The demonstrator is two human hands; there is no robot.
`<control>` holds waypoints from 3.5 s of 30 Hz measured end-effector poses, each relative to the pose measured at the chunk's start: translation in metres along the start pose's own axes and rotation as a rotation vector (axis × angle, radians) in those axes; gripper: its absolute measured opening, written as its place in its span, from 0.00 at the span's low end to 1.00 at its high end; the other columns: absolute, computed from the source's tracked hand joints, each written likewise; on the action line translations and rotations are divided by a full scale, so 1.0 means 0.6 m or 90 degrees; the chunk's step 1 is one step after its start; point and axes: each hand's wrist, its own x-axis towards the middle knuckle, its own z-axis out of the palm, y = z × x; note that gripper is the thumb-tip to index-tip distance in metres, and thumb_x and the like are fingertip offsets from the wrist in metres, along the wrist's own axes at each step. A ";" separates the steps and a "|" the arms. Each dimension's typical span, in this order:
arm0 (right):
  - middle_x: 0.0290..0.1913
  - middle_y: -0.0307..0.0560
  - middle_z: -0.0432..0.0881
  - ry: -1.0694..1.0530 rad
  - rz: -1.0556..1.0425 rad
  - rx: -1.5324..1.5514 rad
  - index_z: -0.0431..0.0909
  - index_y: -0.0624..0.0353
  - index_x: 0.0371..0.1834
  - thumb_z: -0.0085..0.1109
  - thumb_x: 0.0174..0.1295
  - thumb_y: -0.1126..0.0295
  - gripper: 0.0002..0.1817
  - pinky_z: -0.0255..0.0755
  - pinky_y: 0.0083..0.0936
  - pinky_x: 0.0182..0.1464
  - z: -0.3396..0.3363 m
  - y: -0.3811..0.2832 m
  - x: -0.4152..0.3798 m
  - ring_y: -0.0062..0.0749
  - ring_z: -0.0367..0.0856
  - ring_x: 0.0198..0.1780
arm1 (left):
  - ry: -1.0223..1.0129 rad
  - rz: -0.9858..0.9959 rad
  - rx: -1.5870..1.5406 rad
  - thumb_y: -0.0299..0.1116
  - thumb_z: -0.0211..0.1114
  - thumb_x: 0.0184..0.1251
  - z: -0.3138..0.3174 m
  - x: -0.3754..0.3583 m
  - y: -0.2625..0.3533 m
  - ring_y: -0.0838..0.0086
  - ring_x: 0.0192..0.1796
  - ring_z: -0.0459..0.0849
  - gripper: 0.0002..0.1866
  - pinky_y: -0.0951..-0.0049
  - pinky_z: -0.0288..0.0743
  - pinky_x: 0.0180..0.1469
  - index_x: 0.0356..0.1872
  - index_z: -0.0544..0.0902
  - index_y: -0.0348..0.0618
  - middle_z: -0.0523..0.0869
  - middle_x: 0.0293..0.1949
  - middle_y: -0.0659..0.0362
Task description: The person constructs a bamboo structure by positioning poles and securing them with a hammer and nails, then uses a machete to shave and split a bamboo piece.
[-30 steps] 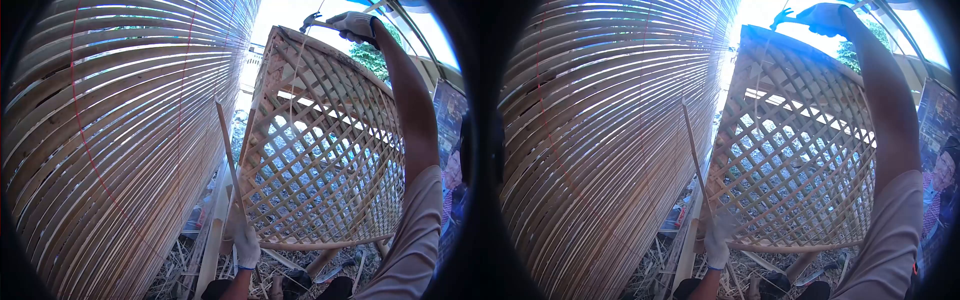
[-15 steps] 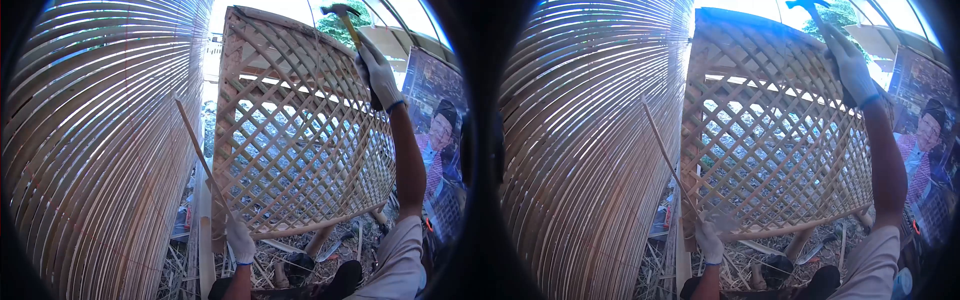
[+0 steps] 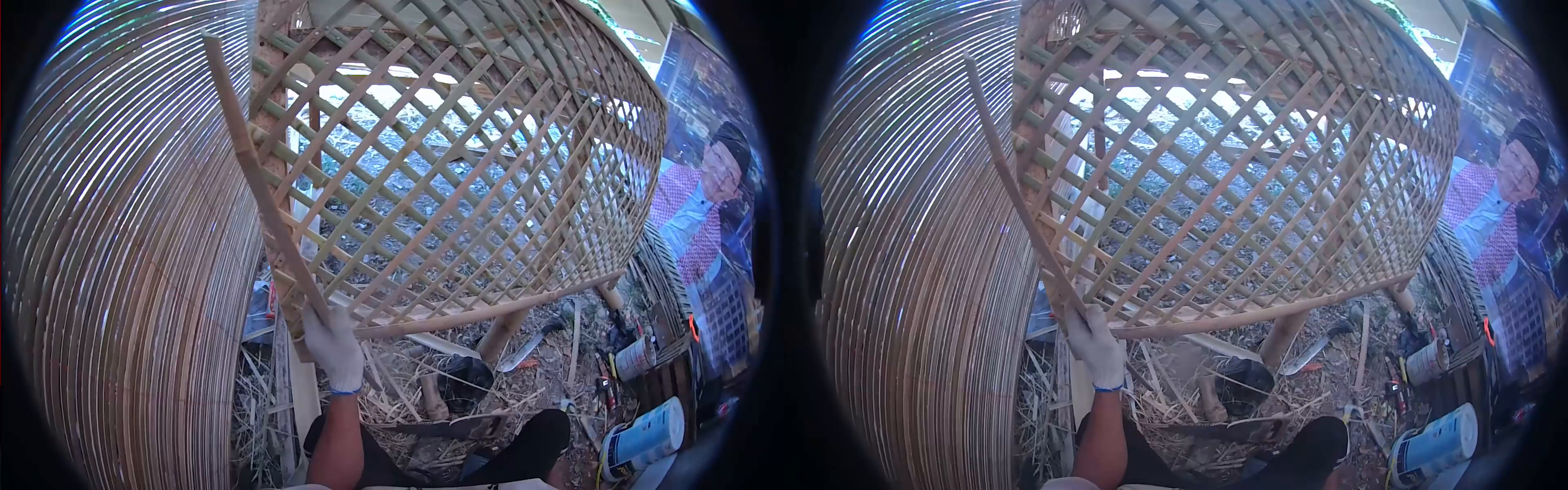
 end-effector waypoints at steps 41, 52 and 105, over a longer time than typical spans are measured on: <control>0.51 0.65 0.89 -0.477 -0.922 0.026 0.78 0.58 0.70 0.62 0.71 0.54 0.29 0.79 0.47 0.60 -0.229 -0.625 -0.248 0.61 0.88 0.55 | 0.080 0.358 0.392 0.41 0.64 0.74 0.067 0.268 0.203 0.46 0.52 0.86 0.37 0.52 0.81 0.56 0.81 0.67 0.46 0.79 0.52 0.37; 0.55 0.67 0.88 -0.475 -1.037 0.044 0.79 0.62 0.69 0.60 0.73 0.61 0.25 0.78 0.43 0.63 -0.205 -0.670 -0.333 0.60 0.86 0.59 | 0.043 0.375 0.440 0.42 0.70 0.67 0.046 0.278 0.211 0.42 0.49 0.86 0.34 0.47 0.81 0.55 0.74 0.75 0.47 0.81 0.48 0.36; 0.59 0.58 0.84 0.153 -1.251 0.591 0.79 0.57 0.68 0.65 0.68 0.62 0.25 0.77 0.47 0.61 -0.437 -1.194 -0.680 0.55 0.83 0.59 | -0.020 0.370 0.323 0.38 0.68 0.72 0.030 0.305 0.181 0.49 0.49 0.82 0.36 0.53 0.78 0.56 0.80 0.70 0.45 0.76 0.47 0.43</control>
